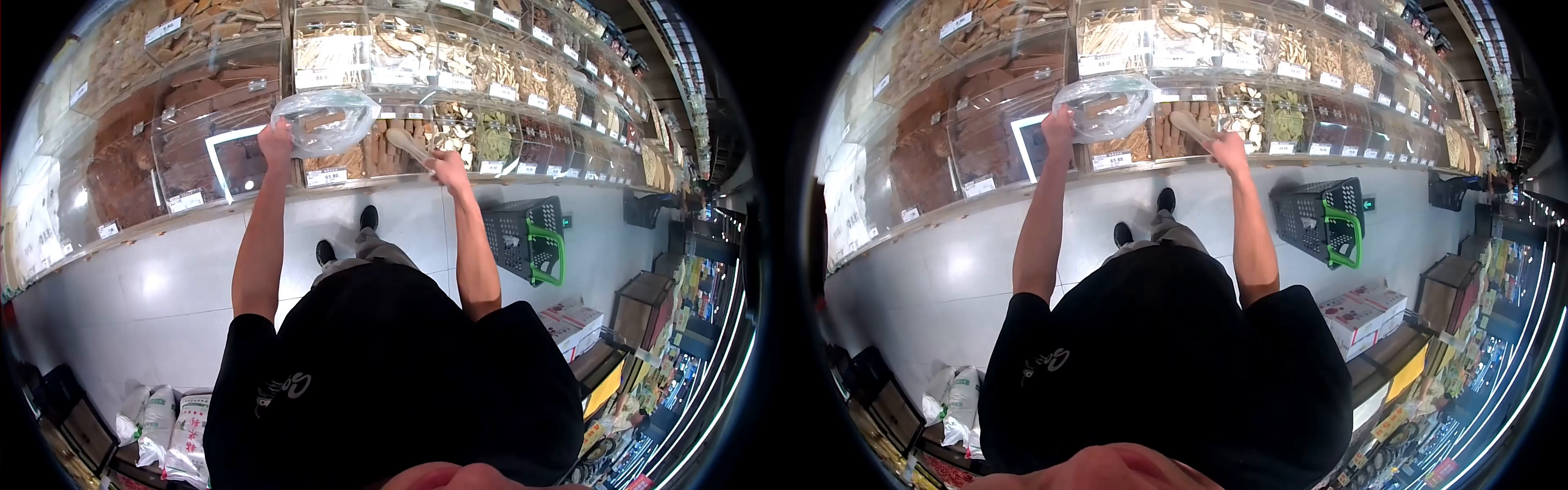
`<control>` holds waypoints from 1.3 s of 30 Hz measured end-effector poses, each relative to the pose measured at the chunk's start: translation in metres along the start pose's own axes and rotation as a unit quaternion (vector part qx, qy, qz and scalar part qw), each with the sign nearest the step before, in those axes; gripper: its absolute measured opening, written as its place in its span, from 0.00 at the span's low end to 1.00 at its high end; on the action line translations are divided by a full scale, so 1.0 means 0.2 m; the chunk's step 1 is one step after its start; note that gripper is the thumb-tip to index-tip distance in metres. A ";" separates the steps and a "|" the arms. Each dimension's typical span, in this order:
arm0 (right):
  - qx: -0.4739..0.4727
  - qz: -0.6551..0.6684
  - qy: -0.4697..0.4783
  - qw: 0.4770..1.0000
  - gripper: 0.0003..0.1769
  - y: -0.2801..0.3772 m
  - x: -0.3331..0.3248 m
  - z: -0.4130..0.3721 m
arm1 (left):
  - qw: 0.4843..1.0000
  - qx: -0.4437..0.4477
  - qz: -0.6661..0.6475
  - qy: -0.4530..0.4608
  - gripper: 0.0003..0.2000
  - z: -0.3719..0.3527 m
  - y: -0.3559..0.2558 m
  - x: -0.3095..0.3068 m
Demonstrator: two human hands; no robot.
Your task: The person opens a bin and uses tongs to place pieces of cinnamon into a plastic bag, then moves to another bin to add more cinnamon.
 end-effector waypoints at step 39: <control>0.001 0.048 0.004 0.999 0.32 -0.02 0.07 -0.25 | 0.996 -0.037 0.054 -0.067 0.14 0.02 -0.02 -0.01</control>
Point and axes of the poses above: each hand's wrist, its own z-axis towards the middle knuckle, its own x-axis out of the palm, y = z × x, the point moved 6 cm from there along z, towards the middle knuckle, and after that the axes turned 13 degrees about -x, right-handed, at the moved point
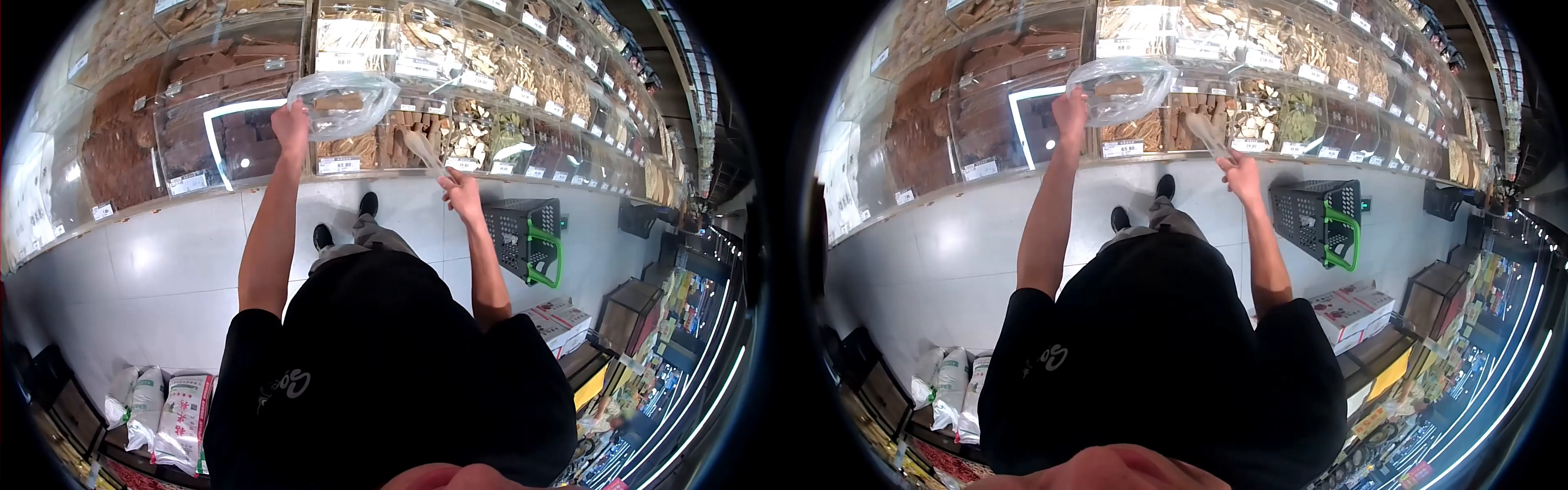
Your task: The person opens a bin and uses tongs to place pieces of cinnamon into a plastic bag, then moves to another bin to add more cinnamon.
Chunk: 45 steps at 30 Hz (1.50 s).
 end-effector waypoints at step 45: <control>-0.349 -0.386 0.098 0.848 0.28 0.95 0.16 -0.04 | 0.997 0.038 -0.040 0.058 0.14 0.05 0.03 0.00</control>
Point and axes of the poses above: each hand's wrist, its own z-axis towards the middle knuckle, its own x-axis out of the palm, y = z × x, the point moved 6 cm from there along z, towards the middle knuckle, and after that the axes turned 13 degrees about -x, right-handed, at the moved point
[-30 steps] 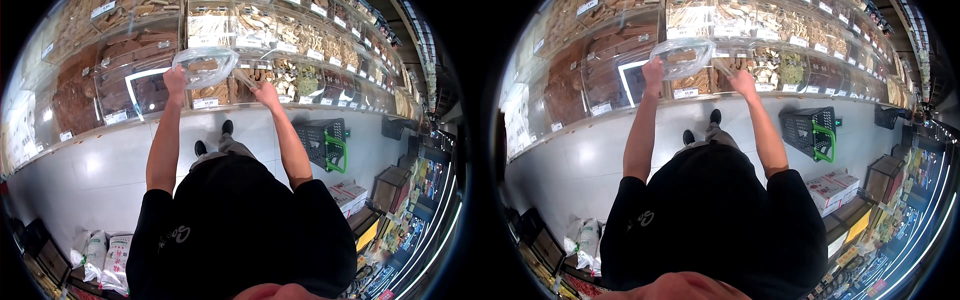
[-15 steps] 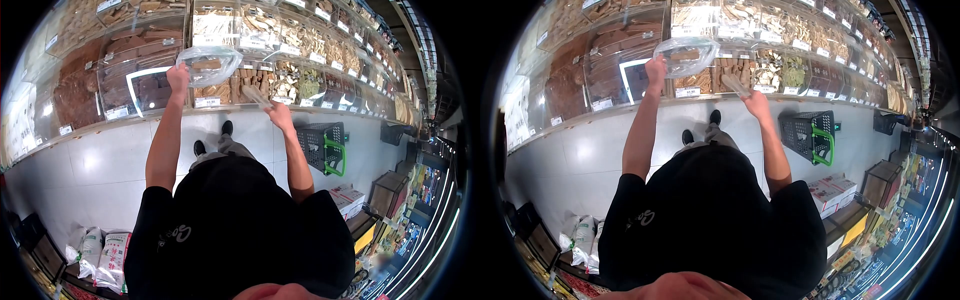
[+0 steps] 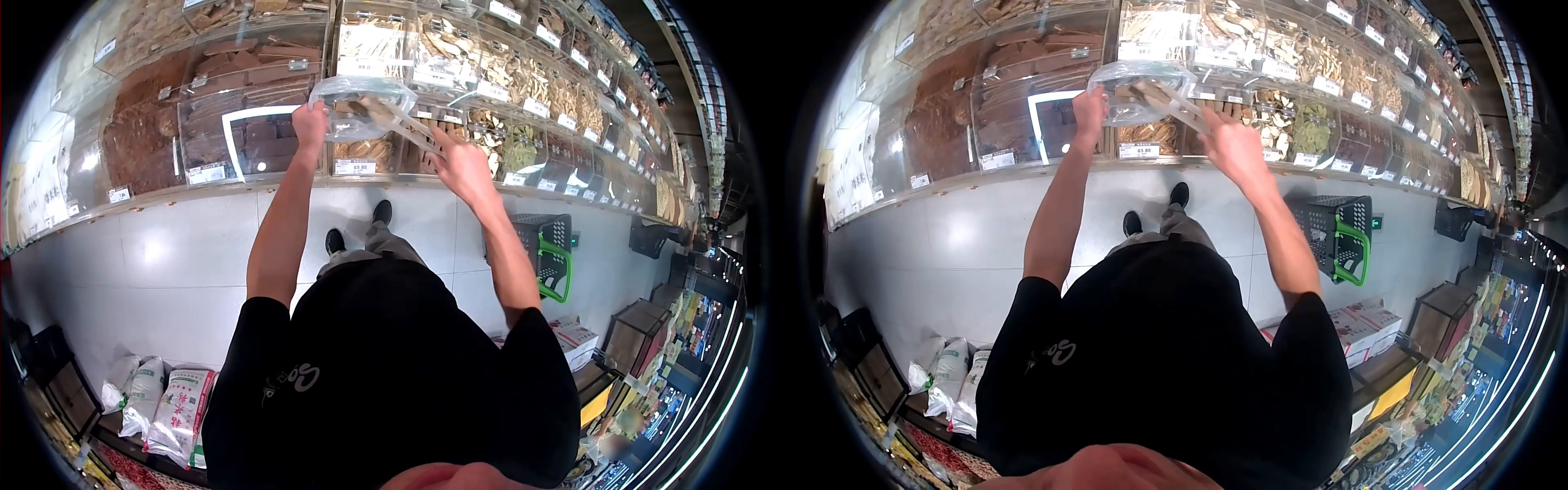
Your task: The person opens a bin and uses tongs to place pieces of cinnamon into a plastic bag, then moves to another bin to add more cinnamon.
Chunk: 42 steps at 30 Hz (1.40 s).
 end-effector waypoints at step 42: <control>0.204 0.183 -0.072 0.959 0.26 -0.18 0.17 -0.36 | 0.999 -0.011 -0.030 -0.003 0.14 0.03 0.02 -0.01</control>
Point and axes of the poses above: each hand's wrist, its own z-axis towards the middle knuckle, its own x-axis out of the palm, y = z × x, the point moved 6 cm from there along z, towards the middle knuckle, and after that the axes turned 13 degrees about -x, right-handed, at the moved point
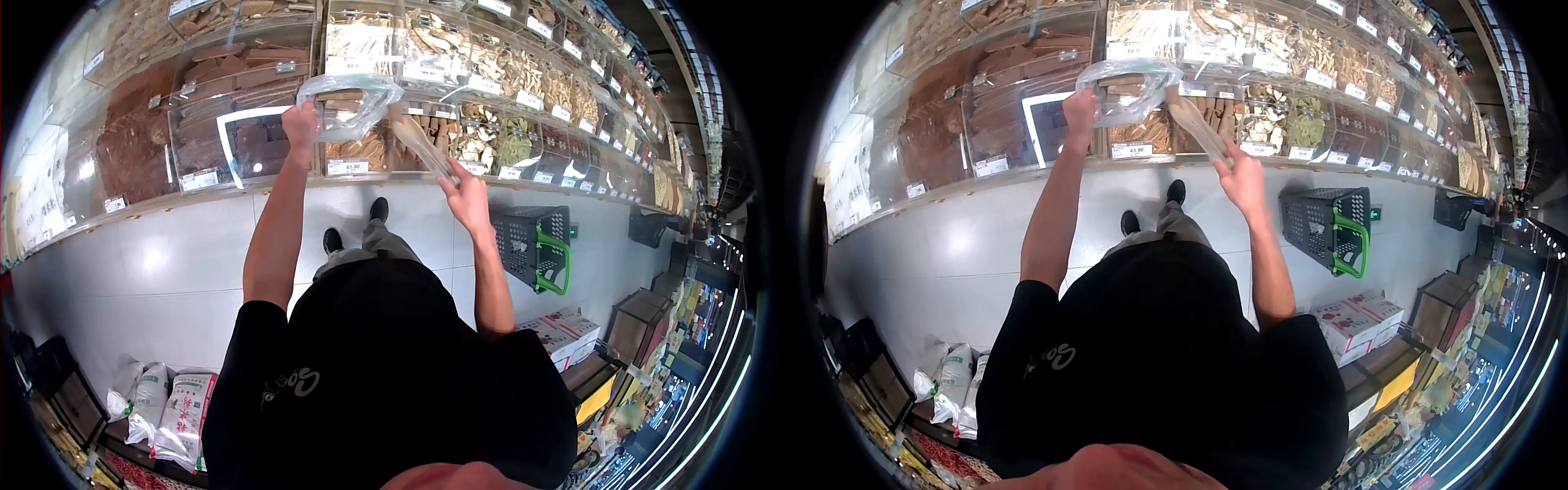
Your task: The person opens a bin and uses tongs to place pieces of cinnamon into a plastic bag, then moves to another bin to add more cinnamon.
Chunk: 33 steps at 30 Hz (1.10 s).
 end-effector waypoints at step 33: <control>0.150 -0.064 -0.040 0.986 0.24 -0.58 0.36 0.08 | 0.999 -0.029 0.024 0.010 0.14 -0.05 -0.04 0.02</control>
Point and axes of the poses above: each hand's wrist, its own z-axis towards the middle knuckle, its own x-axis out of the palm, y = z × x, the point moved 6 cm from there along z, towards the middle knuckle, and after that the axes turned 13 degrees about -x, right-handed, at the moved point
